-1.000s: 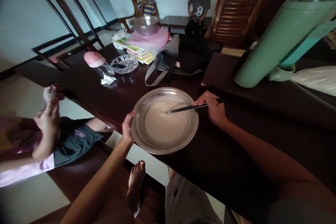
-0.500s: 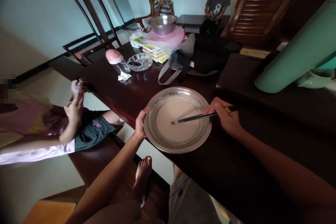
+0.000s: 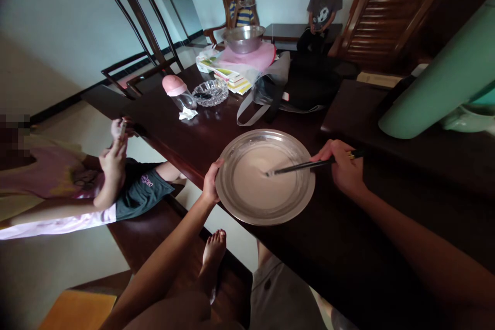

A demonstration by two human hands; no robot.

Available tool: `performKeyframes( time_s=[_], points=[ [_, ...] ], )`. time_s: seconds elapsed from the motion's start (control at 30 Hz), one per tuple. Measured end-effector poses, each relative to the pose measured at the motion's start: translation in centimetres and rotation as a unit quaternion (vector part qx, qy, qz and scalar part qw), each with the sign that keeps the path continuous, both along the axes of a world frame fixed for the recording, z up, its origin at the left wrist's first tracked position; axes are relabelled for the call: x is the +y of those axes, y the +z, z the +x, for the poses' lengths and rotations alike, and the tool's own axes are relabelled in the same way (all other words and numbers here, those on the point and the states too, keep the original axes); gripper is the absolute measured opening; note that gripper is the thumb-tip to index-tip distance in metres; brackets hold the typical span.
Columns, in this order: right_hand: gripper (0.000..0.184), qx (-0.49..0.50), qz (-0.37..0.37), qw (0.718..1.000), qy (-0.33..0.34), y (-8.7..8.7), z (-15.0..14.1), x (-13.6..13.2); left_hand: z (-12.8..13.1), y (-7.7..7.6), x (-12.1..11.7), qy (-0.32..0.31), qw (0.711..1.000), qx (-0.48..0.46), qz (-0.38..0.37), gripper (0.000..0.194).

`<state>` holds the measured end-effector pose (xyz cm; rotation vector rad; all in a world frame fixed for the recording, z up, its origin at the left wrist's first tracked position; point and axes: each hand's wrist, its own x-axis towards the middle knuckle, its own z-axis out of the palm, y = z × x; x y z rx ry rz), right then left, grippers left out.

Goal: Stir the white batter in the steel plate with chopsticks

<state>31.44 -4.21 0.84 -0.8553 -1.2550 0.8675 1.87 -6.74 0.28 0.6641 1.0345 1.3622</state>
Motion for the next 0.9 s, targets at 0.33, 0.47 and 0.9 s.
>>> performKeyframes(
  time_s=[0.33, 0.47, 0.9],
  points=[
    [0.038, 0.012, 0.001, 0.999, 0.034, 0.0, 0.2, 0.0, 0.0, 0.0, -0.1, 0.015, 1.000, -0.004, -0.005, 0.039],
    [0.034, -0.035, -0.005, 0.997, 0.068, 0.0, 0.3, -0.3, -0.2, -0.4, -0.1, 0.009, 1.000, -0.008, 0.000, 0.037],
    [0.035, -0.026, -0.009, 0.999, 0.041, 0.3, 0.4, 0.1, -0.2, -0.1, -0.1, -0.003, 1.000, 0.003, 0.015, 0.040]
  ],
)
